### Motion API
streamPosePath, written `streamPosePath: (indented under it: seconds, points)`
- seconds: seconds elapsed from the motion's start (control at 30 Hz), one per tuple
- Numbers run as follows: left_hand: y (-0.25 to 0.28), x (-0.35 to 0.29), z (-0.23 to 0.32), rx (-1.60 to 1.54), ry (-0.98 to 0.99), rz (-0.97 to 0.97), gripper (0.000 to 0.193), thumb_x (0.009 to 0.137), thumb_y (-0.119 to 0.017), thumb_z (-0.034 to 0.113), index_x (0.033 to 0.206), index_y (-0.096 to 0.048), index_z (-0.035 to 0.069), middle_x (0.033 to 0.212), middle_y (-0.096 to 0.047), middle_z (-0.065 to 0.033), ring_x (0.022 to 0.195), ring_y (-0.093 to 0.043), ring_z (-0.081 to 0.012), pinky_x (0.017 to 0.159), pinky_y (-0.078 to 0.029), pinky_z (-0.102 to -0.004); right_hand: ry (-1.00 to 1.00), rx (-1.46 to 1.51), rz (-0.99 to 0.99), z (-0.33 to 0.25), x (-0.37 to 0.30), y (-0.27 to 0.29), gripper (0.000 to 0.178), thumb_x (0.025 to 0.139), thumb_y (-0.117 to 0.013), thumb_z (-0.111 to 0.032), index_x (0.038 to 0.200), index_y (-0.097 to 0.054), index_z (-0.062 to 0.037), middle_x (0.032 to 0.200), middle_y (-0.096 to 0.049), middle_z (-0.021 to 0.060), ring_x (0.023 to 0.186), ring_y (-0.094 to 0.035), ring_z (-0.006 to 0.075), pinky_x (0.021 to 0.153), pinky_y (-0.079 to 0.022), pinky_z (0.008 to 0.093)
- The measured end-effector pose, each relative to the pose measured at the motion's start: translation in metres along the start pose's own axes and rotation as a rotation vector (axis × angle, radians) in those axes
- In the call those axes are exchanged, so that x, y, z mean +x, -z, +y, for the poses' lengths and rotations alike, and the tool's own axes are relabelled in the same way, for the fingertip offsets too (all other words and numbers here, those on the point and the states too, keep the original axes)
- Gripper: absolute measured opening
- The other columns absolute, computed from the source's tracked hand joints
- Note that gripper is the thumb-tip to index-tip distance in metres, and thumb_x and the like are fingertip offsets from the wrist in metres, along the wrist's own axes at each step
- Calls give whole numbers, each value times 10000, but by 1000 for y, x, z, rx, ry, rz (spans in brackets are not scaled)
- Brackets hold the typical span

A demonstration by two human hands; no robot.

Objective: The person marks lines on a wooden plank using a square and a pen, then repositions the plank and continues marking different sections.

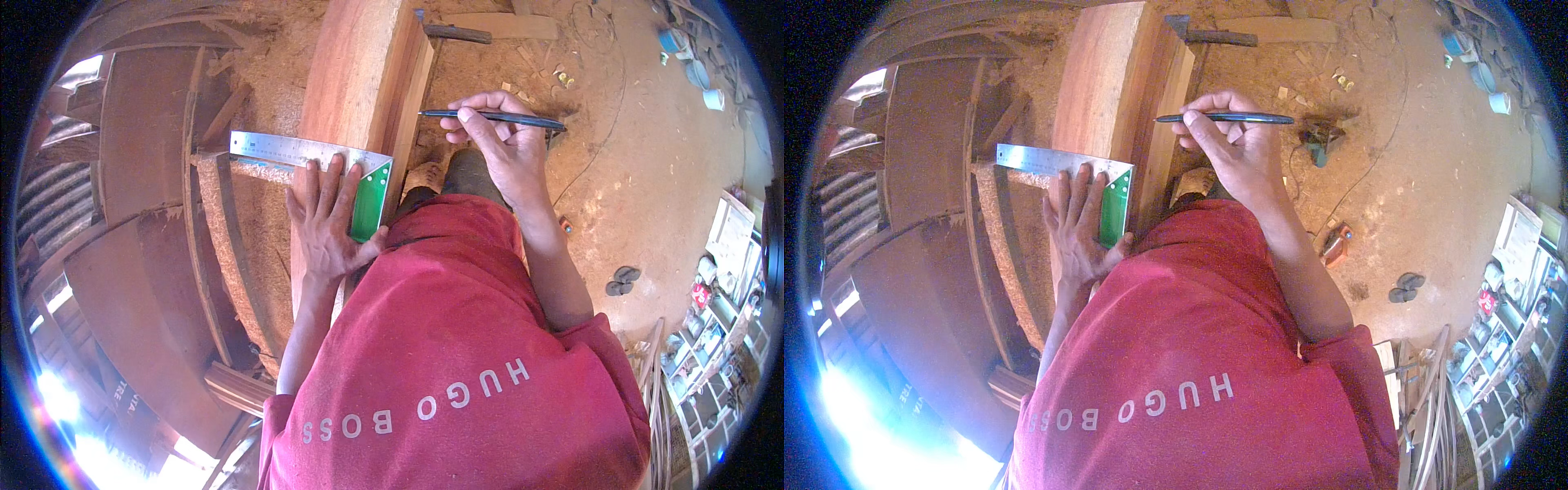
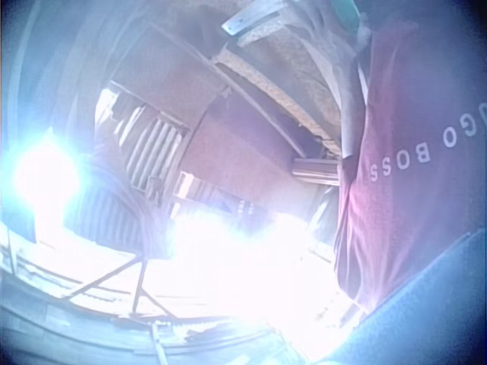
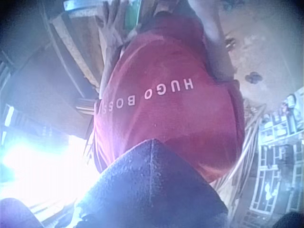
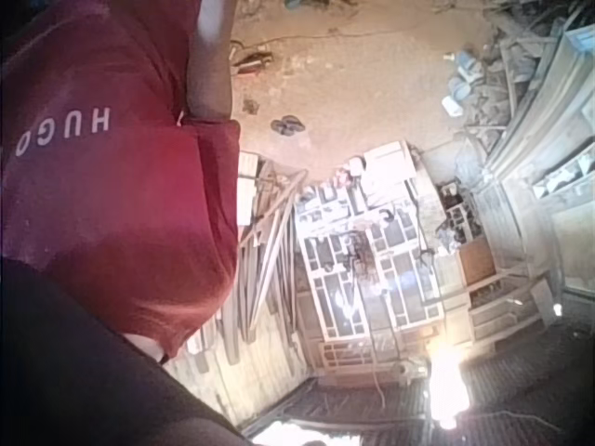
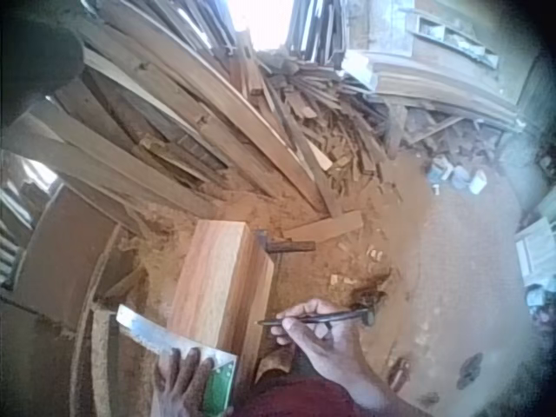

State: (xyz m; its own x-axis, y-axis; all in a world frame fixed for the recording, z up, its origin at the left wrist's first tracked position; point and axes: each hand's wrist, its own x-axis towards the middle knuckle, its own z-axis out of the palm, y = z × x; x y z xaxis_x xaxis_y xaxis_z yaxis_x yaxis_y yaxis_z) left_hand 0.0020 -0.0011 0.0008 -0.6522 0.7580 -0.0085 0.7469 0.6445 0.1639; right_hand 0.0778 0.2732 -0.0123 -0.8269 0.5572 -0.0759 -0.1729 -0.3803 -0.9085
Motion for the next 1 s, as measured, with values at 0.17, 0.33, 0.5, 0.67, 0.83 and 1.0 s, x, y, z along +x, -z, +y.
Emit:
streamPosePath:
  seconds: [0.17, 0.33, 0.5, 0.67, 0.83, 1.0]
  points:
    - [0, 0, 0, 4, -8, 9, 942, 818, -602, 761, 1529, -536, 148, 1651, -407, -134, 1564, -258, -422, 1167, -137, -738, -5, 5, -2, 3, -1, 0, 131, 1010, -680, -62, 1087, -628, 31, 992, -732, 126, 904, -758, 186, 765, -641, 279]
    - [1, 0, 2, 15, 7, -10, 947, 814, -602, 765, 1529, -537, 148, 1652, -404, -137, 1563, -256, -428, 1163, -142, -745, -8, 12, 1, 4, -1, 0, 117, 1013, -677, -62, 1079, -630, 24, 986, -732, 114, 905, -756, 183, 770, -640, 282]
    - [1, 0, 2, 15, 15, -21, 955, 810, -599, 772, 1531, -535, 149, 1653, -403, -139, 1564, -253, -428, 1170, -132, -738, -2, 11, -1, 4, -1, 1, 112, 1012, -680, -66, 1071, -634, 18, 981, -734, 104, 903, -755, 178, 771, -638, 283]
    - [-1, -3, 1, -32, 6, 22, 932, 817, -603, 749, 1521, -549, 140, 1641, -422, -146, 1565, -254, -424, 1186, -115, -711, -47, -13, -32, 0, 0, -1, 120, 1010, -689, -74, 1077, -636, 11, 989, -728, 100, 916, -743, 161, 795, -623, 286]
    - [1, -1, 2, -31, 9, 16, 928, 811, -619, 731, 1518, -554, 133, 1639, -428, -145, 1566, -254, -422, 1183, -111, -713, 96, 6, -161, 6, 6, -17, 149, 1020, -672, -90, 1112, -648, 24, 1010, -720, 110, 957, -735, 171, 774, -618, 285]
    - [1, -2, -1, -21, -9, -1, 991, 818, -572, 797, 1529, -530, 109, 1640, -413, -185, 1568, -245, -446, 1176, -117, -721, 188, -547, -415, -1, 20, -53, 144, 948, -745, -110, 1024, -713, 8, 912, -738, 78, 798, -718, 134, 697, -564, 286]
